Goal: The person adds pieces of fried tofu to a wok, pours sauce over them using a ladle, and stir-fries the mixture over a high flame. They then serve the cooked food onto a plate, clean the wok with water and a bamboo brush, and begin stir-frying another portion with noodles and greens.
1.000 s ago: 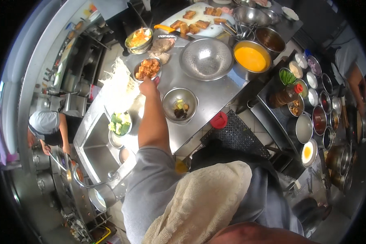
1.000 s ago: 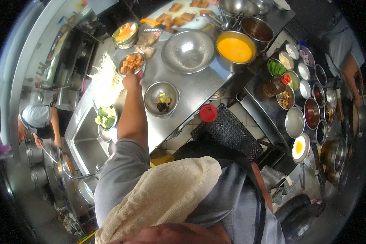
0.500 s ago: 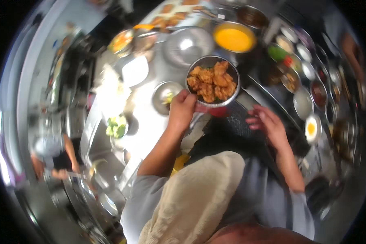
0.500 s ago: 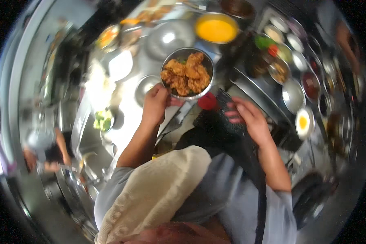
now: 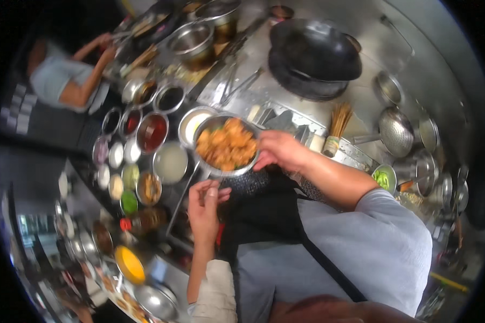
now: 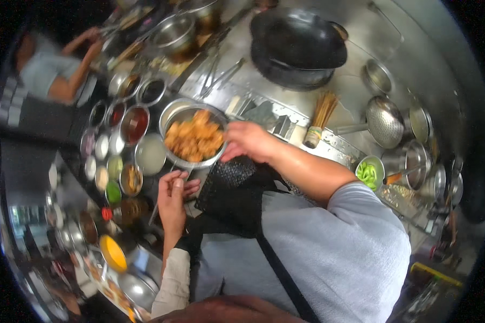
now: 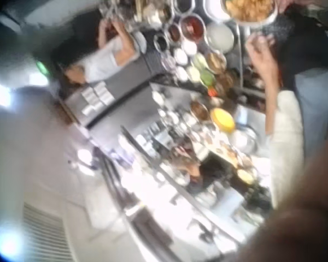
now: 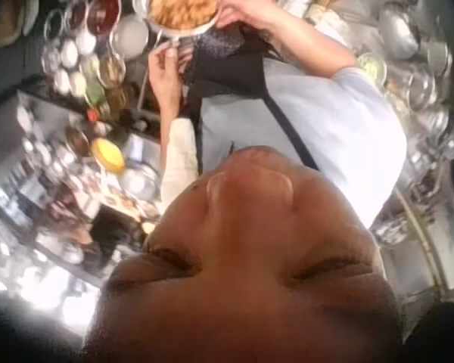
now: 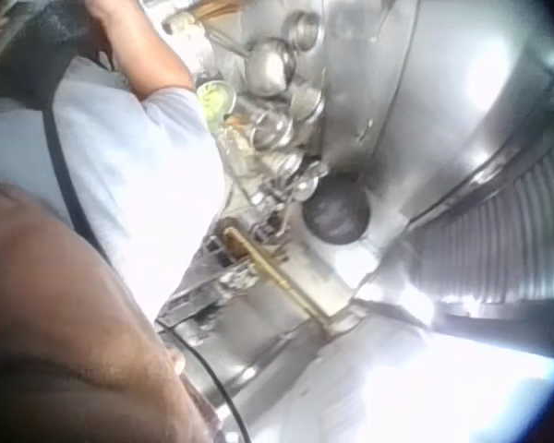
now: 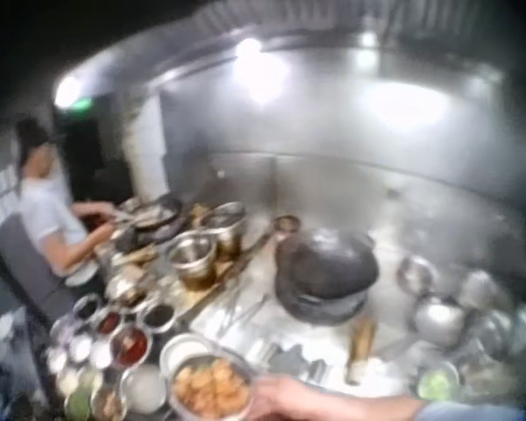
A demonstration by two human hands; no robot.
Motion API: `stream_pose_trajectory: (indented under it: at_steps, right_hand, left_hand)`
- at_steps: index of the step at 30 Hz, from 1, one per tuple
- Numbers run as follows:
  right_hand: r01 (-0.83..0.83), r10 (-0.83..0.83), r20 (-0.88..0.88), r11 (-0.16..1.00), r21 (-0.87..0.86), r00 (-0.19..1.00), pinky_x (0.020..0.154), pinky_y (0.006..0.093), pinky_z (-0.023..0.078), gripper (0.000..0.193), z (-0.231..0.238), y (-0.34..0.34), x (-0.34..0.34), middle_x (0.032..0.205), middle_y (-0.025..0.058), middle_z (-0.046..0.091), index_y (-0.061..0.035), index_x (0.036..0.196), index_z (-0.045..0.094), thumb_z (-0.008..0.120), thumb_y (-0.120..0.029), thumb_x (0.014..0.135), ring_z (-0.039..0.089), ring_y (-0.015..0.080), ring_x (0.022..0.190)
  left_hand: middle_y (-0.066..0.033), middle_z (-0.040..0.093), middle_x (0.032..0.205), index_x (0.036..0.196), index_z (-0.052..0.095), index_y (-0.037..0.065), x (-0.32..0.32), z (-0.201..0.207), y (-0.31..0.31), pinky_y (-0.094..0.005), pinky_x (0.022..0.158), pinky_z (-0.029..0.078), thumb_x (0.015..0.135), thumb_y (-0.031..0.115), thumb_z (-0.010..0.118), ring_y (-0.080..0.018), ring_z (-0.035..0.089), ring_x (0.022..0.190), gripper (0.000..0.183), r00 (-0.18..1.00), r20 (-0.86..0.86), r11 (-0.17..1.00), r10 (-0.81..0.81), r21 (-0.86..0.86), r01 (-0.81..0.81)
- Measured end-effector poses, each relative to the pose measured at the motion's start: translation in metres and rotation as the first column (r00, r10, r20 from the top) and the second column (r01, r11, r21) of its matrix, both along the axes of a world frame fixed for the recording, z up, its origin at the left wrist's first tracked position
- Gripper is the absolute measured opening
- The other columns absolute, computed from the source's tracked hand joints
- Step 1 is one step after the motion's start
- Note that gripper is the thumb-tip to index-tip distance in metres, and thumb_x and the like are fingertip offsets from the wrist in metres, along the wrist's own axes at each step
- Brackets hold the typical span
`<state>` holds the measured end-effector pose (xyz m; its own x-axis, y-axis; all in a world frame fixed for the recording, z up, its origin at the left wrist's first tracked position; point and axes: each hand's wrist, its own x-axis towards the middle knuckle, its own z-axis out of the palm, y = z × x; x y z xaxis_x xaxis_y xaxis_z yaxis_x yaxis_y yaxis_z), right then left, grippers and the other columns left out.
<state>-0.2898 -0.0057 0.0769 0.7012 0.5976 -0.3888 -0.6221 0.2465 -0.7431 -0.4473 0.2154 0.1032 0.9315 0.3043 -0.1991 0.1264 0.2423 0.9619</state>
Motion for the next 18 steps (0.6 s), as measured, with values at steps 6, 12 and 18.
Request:
stream_pose_trajectory:
  at_steps: [6, 12, 18]
  right_hand:
    - [0.626, -0.459, 0.5, 0.743, -0.238, 0.734, 0.072, 0.0359, 0.064, 0.03, 0.015, -0.164, 0.18, 0.098, 0.0193, 0.073, 0.0058, 0.115, 0.059, 0.052, -0.021, 0.104, 0.075, 0.0256, 0.078]
    - [0.897, 0.68, 0.662, 0.017, -0.442, 0.314, 0.085, 0.0481, 0.055, 0.027, -0.074, -0.277, 0.357, 0.118, 0.0256, 0.067, 0.003, 0.114, 0.058, 0.046, -0.019, 0.103, 0.068, 0.0405, 0.104]
    - [0.693, 0.501, 0.547, -0.16, -0.703, 0.67, 0.095, 0.0519, 0.05, 0.044, -0.095, -0.315, 0.411, 0.15, 0.0297, 0.042, -0.0014, 0.139, 0.047, 0.036, -0.023, 0.103, 0.061, 0.046, 0.117]
  left_hand:
    - [-0.0153, 0.065, 0.116, 0.123, 0.054, -0.001, 0.088, -0.035, -0.031, -0.0375, 0.089, 0.057, 0.106, 0.018, 0.054, -0.0273, 0.071, 0.099, 0.026, 0.95, -0.084, 0.951, -0.301, 0.041, 0.305]
    - [-0.0139, 0.068, 0.11, 0.116, 0.059, -0.001, 0.138, -0.082, -0.044, -0.0343, 0.085, 0.057, 0.105, 0.018, 0.057, -0.0245, 0.071, 0.1, 0.022, 0.889, -0.355, 0.956, -0.29, -0.063, 0.287]
    - [-0.0104, 0.066, 0.105, 0.117, 0.059, 0.001, 0.147, -0.106, -0.039, -0.0322, 0.081, 0.058, 0.103, 0.015, 0.06, -0.0223, 0.071, 0.096, 0.02, 0.841, -0.524, 0.99, -0.137, -0.085, 0.108]
